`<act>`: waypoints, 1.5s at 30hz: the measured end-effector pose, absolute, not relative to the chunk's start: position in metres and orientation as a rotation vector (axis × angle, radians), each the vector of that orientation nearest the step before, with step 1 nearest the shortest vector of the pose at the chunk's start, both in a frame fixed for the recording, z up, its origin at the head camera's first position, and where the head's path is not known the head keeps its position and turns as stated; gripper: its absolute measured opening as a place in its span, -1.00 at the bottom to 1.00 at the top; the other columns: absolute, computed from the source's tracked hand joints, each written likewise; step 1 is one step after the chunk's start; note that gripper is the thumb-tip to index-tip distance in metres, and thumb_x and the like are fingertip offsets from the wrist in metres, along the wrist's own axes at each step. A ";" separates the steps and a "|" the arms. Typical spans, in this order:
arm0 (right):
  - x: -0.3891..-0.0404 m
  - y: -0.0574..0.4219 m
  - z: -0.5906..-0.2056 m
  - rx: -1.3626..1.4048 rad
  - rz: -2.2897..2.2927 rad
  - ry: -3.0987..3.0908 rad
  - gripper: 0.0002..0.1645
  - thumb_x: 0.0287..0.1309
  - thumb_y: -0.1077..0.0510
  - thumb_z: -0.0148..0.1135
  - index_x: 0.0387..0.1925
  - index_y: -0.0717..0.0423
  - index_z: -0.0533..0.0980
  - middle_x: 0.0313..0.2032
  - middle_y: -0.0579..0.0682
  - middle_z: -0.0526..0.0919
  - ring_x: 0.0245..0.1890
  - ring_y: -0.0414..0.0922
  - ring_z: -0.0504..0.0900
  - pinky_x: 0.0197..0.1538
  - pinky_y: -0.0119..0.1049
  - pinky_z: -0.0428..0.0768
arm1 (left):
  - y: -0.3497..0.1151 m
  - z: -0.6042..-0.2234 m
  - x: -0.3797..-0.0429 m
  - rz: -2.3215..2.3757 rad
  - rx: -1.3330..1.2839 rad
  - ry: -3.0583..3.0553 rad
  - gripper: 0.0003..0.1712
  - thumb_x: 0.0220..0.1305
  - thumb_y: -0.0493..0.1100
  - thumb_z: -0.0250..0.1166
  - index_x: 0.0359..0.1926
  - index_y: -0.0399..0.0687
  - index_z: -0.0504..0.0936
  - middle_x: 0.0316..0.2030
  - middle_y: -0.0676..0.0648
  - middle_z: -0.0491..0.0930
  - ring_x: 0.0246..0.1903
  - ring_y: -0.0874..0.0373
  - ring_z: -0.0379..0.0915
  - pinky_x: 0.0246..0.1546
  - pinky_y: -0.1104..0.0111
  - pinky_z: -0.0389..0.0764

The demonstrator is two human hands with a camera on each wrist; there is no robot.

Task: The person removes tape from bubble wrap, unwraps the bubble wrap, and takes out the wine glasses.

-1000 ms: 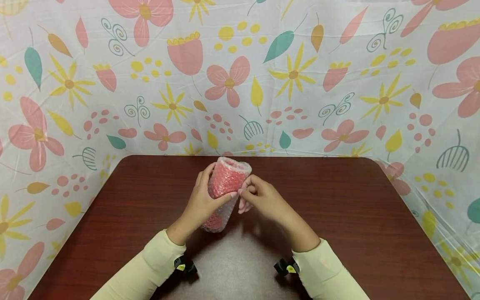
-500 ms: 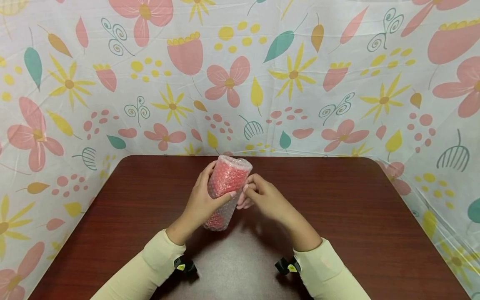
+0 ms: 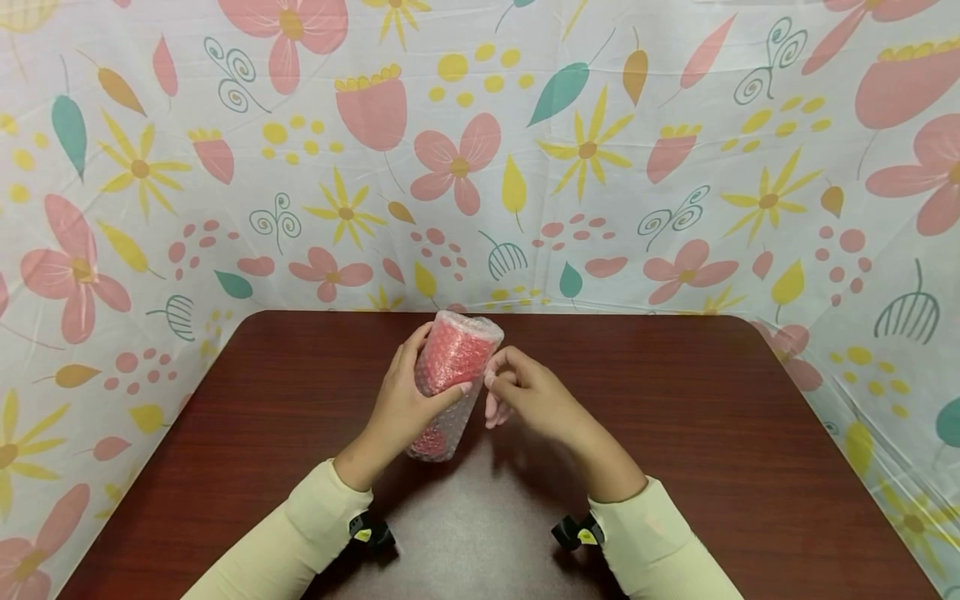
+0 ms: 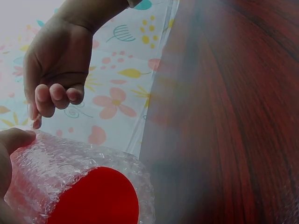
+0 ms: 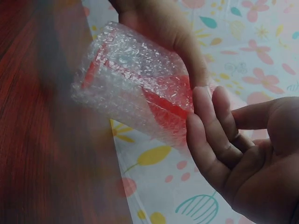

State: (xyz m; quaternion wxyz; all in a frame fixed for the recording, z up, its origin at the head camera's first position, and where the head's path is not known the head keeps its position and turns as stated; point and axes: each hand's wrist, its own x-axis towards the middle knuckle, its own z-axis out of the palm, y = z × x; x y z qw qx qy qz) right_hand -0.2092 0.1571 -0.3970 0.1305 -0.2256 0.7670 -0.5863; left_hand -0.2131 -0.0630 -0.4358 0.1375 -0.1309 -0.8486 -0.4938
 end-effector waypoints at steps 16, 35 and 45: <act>-0.209 0.153 -0.400 -0.642 -1.733 2.216 -0.80 0.49 0.26 0.03 -0.13 0.40 0.32 -0.48 0.25 0.61 -0.46 -0.01 0.75 -0.27 -0.04 0.74 | -0.063 -0.439 -0.212 -1.499 -0.472 -2.516 0.18 0.04 0.27 0.53 0.54 0.55 -0.03 0.28 -0.04 0.32 0.16 0.04 0.44 0.15 0.07 0.55; -0.209 0.155 -0.400 -0.721 -1.670 2.157 -0.76 0.58 0.22 -0.16 0.05 0.36 0.24 -0.12 0.37 0.71 -0.18 0.09 0.79 -0.12 -0.10 0.73 | -0.064 -0.436 -0.214 -1.495 -0.401 -2.451 0.15 0.04 0.17 0.56 0.54 0.47 0.04 0.34 -0.10 0.32 0.27 -0.03 0.39 0.23 -0.04 0.50; -0.209 0.155 -0.398 -0.651 -1.705 2.201 -0.70 0.55 0.18 -0.04 0.04 0.39 0.28 -0.46 0.21 0.65 -0.50 0.12 0.73 -0.36 0.00 0.73 | -0.066 -0.435 -0.214 -1.479 -0.375 -2.456 0.15 0.02 0.17 0.57 0.52 0.51 0.06 0.28 -0.08 0.35 0.19 0.00 0.43 0.15 -0.02 0.55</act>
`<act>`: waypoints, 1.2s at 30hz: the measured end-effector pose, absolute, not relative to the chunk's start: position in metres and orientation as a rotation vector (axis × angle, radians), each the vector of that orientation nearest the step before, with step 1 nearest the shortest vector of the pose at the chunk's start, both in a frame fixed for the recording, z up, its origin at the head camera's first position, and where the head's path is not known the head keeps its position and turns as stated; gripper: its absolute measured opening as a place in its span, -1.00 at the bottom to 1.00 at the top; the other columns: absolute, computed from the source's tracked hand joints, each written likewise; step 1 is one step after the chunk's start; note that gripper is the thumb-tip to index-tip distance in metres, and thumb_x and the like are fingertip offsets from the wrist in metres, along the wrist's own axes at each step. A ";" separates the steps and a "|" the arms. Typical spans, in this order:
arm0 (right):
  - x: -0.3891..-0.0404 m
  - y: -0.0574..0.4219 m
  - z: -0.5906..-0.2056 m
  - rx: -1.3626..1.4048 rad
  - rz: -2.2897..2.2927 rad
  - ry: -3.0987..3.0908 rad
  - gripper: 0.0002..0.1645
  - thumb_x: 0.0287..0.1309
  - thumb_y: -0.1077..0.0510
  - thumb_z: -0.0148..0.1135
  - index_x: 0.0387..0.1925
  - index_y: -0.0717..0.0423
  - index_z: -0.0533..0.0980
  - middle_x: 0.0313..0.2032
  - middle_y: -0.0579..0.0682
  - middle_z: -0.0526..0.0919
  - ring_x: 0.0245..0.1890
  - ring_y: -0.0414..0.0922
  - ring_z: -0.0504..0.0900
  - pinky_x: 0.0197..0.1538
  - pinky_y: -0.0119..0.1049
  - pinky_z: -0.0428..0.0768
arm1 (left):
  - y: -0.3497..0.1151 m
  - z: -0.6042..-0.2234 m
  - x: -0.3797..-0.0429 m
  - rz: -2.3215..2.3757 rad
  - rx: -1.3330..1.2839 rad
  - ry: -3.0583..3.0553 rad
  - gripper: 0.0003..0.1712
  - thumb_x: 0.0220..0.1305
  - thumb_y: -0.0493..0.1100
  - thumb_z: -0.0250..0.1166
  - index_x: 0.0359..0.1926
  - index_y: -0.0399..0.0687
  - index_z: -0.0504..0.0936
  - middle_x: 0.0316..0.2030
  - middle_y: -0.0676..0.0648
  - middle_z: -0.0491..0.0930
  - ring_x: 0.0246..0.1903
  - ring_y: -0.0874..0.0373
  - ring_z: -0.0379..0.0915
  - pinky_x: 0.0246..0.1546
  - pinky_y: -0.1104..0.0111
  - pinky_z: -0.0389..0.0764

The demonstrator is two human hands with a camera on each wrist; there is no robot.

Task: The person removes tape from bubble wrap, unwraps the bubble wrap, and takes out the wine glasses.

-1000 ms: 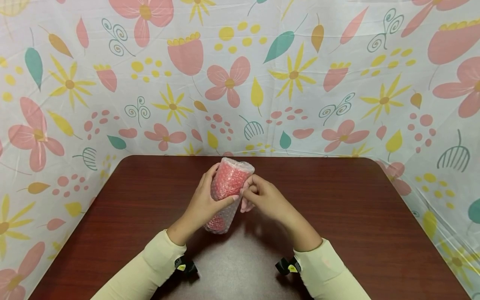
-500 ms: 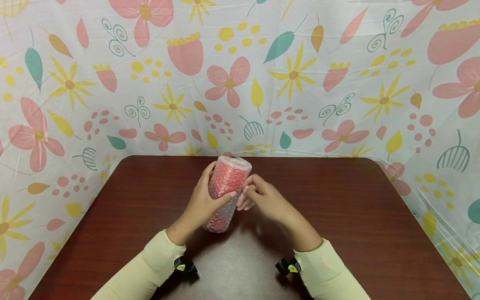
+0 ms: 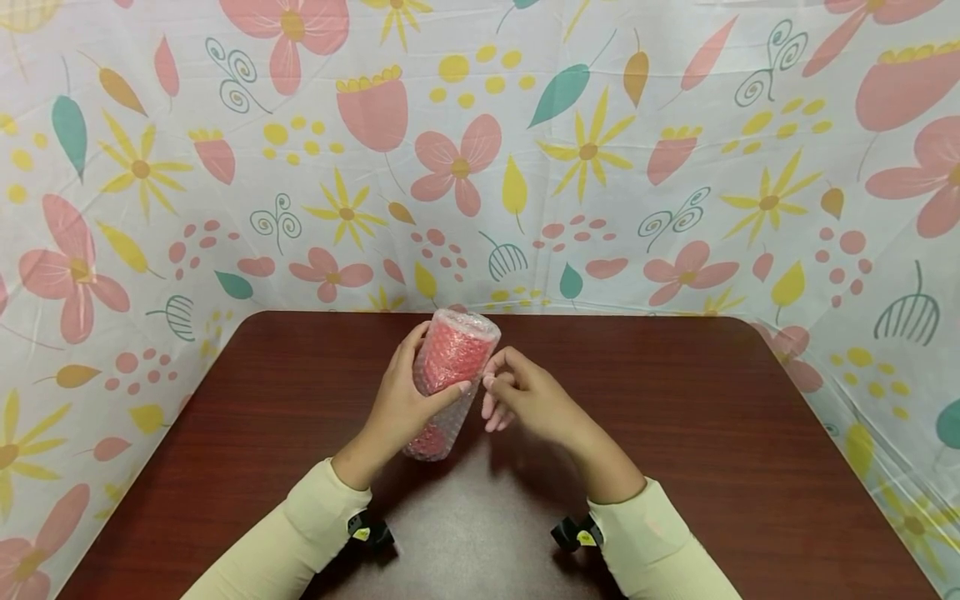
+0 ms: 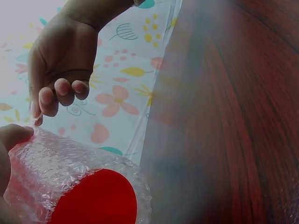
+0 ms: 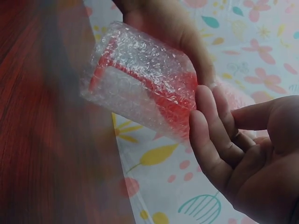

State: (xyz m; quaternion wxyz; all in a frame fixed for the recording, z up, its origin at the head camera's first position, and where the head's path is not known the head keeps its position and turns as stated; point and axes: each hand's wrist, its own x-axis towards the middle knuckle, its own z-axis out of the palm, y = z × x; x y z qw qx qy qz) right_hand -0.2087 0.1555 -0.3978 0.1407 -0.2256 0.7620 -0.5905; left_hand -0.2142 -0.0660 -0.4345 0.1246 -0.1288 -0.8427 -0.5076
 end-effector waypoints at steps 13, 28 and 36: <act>-0.209 0.155 -0.399 -0.642 -1.747 2.178 -0.77 0.50 0.23 0.02 -0.05 0.39 0.34 -0.45 0.23 0.61 -0.42 0.12 0.73 -0.31 0.05 0.73 | -0.066 -0.432 -0.214 -1.473 -0.342 -2.539 0.23 0.00 0.27 0.55 0.58 0.34 0.03 0.30 -0.10 0.37 0.21 -0.01 0.38 0.17 -0.02 0.54; -0.210 0.153 -0.400 -0.609 -1.782 2.270 -0.83 0.47 0.25 0.00 -0.13 0.36 0.35 -0.45 0.27 0.66 -0.40 0.17 0.75 -0.24 0.06 0.73 | -0.067 -0.435 -0.214 -1.727 -0.460 -2.490 0.11 0.10 0.21 0.51 0.54 0.47 0.03 0.43 0.05 0.22 0.33 0.06 0.31 0.27 -0.03 0.46; -0.209 0.153 -0.399 -0.613 -1.760 2.292 -0.85 0.49 0.25 -0.06 -0.06 0.29 0.35 -0.38 0.25 0.69 -0.34 0.05 0.76 -0.19 0.05 0.72 | -0.066 -0.432 -0.215 -1.743 -0.461 -2.495 0.21 0.05 0.17 0.55 0.52 0.63 -0.09 0.38 0.06 0.33 0.24 0.08 0.43 0.21 0.03 0.52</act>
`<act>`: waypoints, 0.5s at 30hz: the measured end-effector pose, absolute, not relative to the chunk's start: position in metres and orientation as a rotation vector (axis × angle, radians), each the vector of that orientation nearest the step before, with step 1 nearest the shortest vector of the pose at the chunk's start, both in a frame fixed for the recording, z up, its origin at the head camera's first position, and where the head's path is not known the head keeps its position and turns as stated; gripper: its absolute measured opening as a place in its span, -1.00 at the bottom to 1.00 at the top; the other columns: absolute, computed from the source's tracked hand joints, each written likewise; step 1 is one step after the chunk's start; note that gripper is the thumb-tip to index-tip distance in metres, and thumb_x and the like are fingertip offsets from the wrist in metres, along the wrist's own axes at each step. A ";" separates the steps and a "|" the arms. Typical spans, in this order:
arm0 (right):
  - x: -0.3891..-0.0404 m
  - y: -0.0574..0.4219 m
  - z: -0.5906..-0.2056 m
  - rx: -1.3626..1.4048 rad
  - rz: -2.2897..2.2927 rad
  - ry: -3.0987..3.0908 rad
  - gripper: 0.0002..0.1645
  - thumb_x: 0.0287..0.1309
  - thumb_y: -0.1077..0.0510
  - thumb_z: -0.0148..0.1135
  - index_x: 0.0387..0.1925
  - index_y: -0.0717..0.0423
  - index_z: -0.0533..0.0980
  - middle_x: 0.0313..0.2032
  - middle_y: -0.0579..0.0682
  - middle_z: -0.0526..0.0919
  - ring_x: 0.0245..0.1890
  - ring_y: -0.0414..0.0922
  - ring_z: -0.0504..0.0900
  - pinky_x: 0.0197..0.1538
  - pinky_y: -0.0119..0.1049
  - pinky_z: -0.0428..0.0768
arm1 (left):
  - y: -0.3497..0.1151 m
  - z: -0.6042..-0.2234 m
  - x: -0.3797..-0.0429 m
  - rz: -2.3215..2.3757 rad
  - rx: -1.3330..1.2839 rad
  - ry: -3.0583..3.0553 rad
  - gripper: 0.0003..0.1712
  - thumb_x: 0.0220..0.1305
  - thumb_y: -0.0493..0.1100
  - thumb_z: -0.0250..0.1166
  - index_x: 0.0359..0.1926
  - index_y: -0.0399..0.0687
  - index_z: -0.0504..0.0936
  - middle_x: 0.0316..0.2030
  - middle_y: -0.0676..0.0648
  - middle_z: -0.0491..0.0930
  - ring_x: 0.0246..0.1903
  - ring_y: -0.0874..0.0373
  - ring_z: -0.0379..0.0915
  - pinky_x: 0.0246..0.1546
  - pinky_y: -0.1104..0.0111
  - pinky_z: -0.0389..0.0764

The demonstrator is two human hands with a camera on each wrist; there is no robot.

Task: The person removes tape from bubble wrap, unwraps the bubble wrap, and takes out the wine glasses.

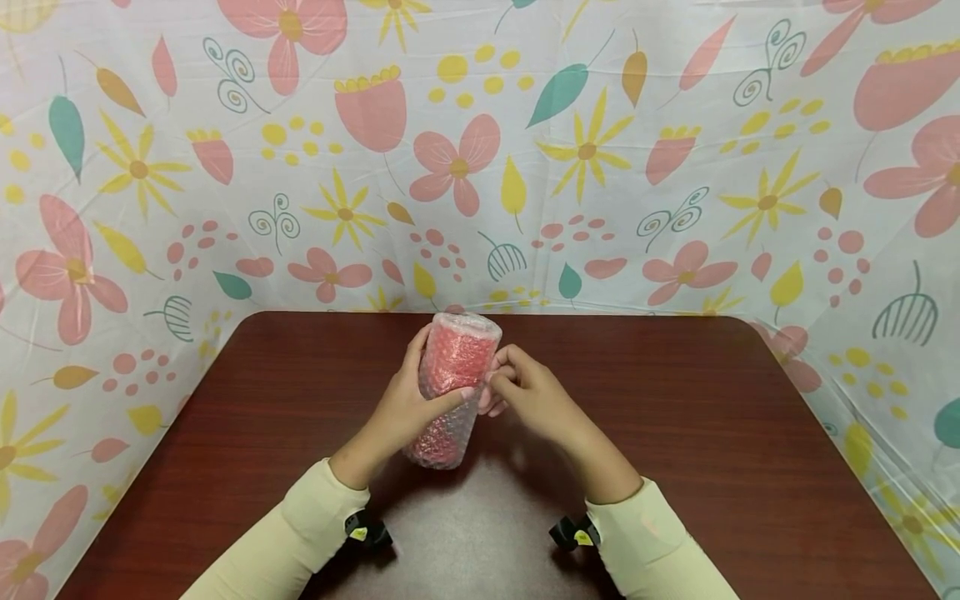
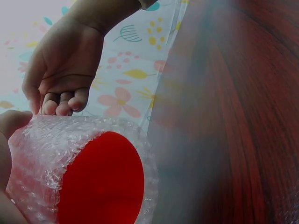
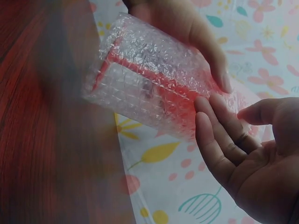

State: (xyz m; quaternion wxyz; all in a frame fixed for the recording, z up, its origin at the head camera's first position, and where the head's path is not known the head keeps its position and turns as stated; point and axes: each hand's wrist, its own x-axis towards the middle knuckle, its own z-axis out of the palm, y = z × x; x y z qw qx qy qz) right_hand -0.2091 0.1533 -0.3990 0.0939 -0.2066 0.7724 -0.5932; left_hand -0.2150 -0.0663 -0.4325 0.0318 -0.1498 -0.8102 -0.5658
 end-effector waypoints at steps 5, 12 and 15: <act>-0.208 0.153 -0.400 -0.659 -1.756 2.277 -0.84 0.52 0.25 -0.10 -0.04 0.31 0.33 -0.32 0.27 0.70 -0.32 0.04 0.77 -0.20 -0.05 0.73 | -0.066 -0.434 -0.216 -1.678 -0.481 -2.442 0.20 0.04 0.15 0.57 0.54 0.50 -0.04 0.37 0.02 0.34 0.24 0.08 0.43 0.22 0.04 0.52; -0.209 0.153 -0.402 -0.735 -1.719 2.216 -0.76 0.58 0.21 -0.15 0.05 0.35 0.26 -0.16 0.38 0.68 -0.25 0.13 0.77 -0.14 -0.01 0.73 | -0.066 -0.435 -0.219 -1.544 -0.431 -2.426 0.21 0.00 0.18 0.59 0.55 0.40 0.02 0.36 0.02 0.36 0.27 0.06 0.40 0.25 0.02 0.50; -0.209 0.153 -0.401 -0.696 -1.706 2.249 -0.76 0.57 0.19 -0.10 0.02 0.35 0.28 -0.22 0.36 0.70 -0.30 0.11 0.78 -0.19 -0.01 0.73 | -0.066 -0.435 -0.219 -1.522 -0.403 -2.441 0.22 -0.01 0.17 0.59 0.55 0.37 0.02 0.36 0.01 0.36 0.27 0.05 0.39 0.25 0.01 0.50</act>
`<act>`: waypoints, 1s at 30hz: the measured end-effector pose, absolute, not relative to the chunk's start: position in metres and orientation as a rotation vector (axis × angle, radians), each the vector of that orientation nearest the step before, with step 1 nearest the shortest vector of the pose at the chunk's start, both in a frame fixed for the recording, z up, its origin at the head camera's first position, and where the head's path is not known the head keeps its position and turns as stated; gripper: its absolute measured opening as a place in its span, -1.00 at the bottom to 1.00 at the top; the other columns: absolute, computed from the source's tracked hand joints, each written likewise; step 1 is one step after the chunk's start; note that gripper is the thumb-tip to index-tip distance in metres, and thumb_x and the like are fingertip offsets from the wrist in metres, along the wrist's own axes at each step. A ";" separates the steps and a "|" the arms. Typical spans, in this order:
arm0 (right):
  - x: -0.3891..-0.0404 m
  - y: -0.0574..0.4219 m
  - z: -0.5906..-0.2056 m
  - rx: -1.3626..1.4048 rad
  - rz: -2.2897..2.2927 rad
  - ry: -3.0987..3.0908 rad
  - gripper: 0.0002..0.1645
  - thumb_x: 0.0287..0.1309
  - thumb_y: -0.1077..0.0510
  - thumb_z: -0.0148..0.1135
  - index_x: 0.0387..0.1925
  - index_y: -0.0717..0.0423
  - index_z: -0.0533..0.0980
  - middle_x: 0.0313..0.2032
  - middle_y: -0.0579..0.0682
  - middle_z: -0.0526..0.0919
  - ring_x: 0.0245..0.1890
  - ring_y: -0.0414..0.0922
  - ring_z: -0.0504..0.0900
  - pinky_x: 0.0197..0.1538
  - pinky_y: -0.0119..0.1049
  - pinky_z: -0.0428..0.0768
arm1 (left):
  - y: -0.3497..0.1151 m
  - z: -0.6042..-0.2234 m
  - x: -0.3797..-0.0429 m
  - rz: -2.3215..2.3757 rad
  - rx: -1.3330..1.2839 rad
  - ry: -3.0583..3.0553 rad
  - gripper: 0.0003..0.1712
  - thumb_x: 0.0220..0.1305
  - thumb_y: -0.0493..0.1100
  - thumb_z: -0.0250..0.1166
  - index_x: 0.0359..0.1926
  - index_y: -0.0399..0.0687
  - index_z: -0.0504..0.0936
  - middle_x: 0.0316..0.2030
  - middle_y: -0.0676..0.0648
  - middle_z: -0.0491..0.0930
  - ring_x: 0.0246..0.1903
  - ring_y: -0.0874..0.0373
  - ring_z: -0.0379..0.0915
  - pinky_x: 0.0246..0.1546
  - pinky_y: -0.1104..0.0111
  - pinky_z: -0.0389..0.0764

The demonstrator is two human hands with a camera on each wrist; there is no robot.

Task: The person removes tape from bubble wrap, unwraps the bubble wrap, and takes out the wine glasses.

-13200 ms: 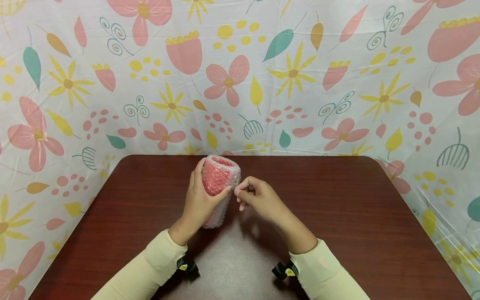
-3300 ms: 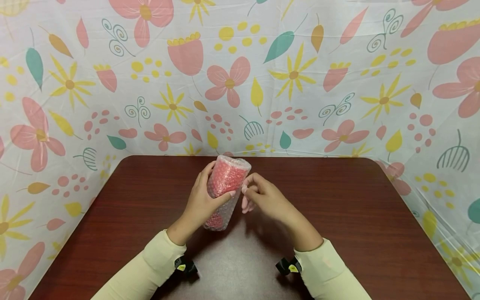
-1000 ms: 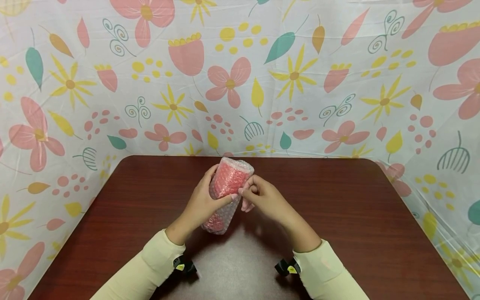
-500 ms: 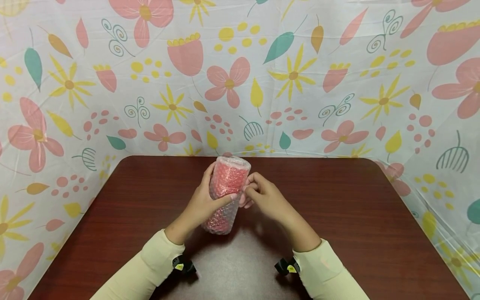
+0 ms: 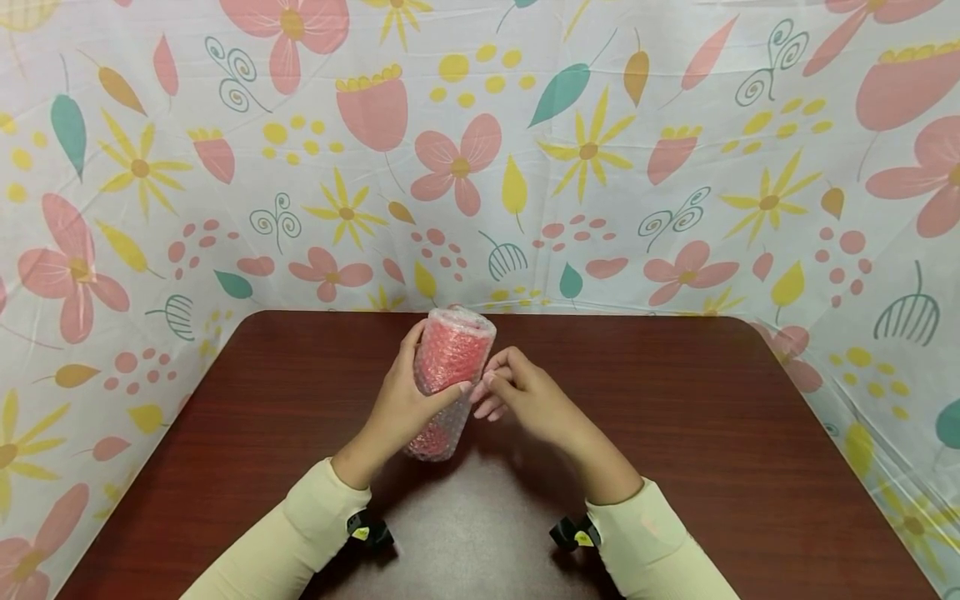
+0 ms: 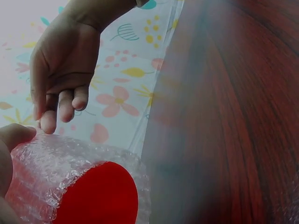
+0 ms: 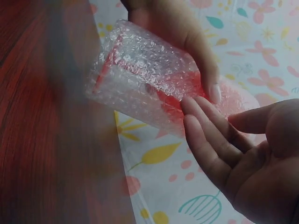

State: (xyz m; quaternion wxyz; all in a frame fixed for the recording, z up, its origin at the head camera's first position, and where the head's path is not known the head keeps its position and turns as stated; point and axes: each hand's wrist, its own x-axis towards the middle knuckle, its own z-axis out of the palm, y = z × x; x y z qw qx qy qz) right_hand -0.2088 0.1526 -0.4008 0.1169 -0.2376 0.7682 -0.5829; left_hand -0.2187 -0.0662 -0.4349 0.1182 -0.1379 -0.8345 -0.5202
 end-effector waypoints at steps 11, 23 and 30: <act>-0.208 0.151 -0.399 -0.615 -1.690 2.306 -0.78 0.50 0.20 0.04 -0.08 0.34 0.36 -0.48 0.19 0.64 -0.45 -0.03 0.73 -0.29 -0.04 0.73 | -0.065 -0.433 -0.216 -1.465 -0.356 -2.487 0.22 -0.01 0.18 0.59 0.55 0.43 0.02 0.31 -0.06 0.41 0.25 0.00 0.39 0.19 -0.01 0.53; -0.209 0.150 -0.401 -0.580 -1.681 2.311 -0.78 0.49 0.20 0.03 -0.08 0.34 0.37 -0.44 0.22 0.65 -0.41 0.00 0.74 -0.23 -0.08 0.74 | -0.064 -0.435 -0.213 -1.538 -0.415 -2.524 0.23 0.03 0.23 0.56 0.56 0.54 -0.07 0.39 -0.01 0.29 0.27 0.02 0.39 0.22 -0.01 0.51; -0.210 0.152 -0.404 -0.590 -1.697 2.310 -0.78 0.51 0.22 -0.03 -0.06 0.36 0.36 -0.40 0.24 0.68 -0.35 0.22 0.73 -0.23 -0.07 0.74 | -0.065 -0.437 -0.213 -1.533 -0.437 -2.543 0.19 0.08 0.27 0.50 0.54 0.65 -0.13 0.36 -0.08 0.30 0.25 -0.01 0.39 0.22 -0.03 0.50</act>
